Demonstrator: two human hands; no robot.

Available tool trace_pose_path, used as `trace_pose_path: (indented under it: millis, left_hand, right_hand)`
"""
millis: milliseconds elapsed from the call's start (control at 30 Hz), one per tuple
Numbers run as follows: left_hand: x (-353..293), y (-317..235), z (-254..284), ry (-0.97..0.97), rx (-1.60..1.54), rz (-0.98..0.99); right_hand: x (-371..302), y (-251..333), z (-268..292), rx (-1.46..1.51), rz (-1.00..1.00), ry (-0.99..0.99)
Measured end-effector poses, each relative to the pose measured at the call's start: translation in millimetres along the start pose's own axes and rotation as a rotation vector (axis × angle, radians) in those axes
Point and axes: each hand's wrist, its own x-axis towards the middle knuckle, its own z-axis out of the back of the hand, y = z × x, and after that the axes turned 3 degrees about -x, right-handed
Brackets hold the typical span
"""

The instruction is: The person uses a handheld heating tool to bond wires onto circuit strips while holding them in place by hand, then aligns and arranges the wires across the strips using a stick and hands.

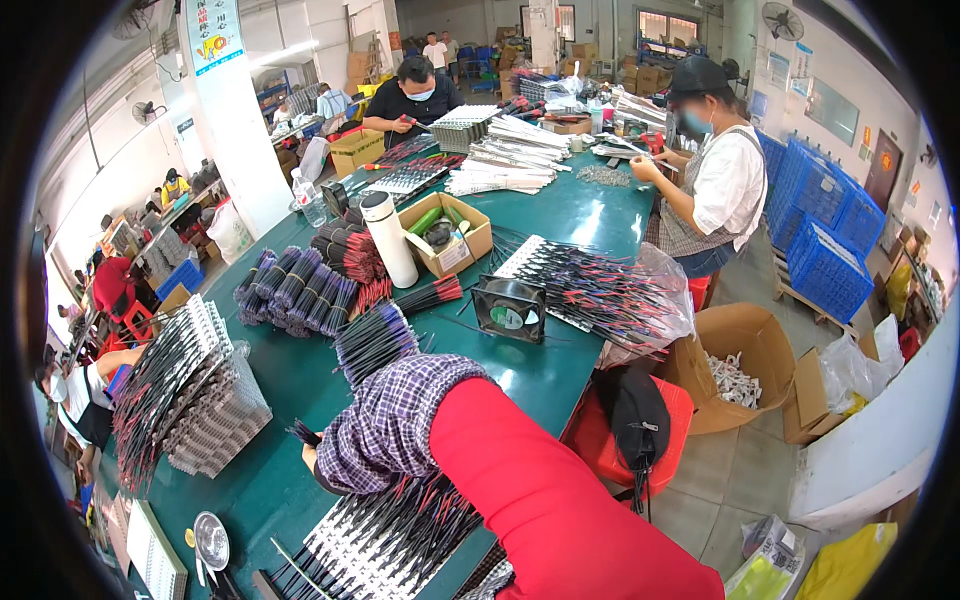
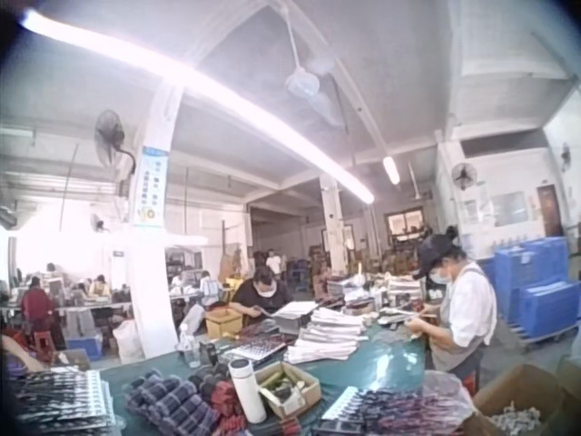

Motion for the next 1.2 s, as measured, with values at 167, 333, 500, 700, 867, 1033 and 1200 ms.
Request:
trace_pose_path:
  millis: [167, 333, 500, 700, 867, 1033, 1200]
  left_hand:
    - [2, -1, 0, -0.024, 0.009, -0.032]
    - [-6, -23, 12, -0.005, 0.111, -0.121]
    - [6, -20, 4, 0.041, 0.168, -0.046]
    - [38, -13, 11, 0.317, 0.199, 0.137]
    - [50, 4, -5, 0.196, 0.166, 0.085]
    - [32, 2, 13, 0.042, -0.381, 0.353]
    - [-22, -79, 60, 0.047, -1.01, 0.399]
  right_hand:
    - [-22, -7, 25, 0.085, 0.015, 0.027]
    - [-29, 34, 69, 0.227, -0.094, -0.229]
    - [-29, 81, 74, 0.602, -0.219, -0.657]
    - [-41, 96, 38, 0.61, -0.335, -0.817]
    - [-49, 86, 32, 0.769, -0.286, -0.887]
    - [-60, 72, 28, 0.908, -0.295, -0.994]
    - [-67, 66, 25, 0.933, -0.233, -0.991]
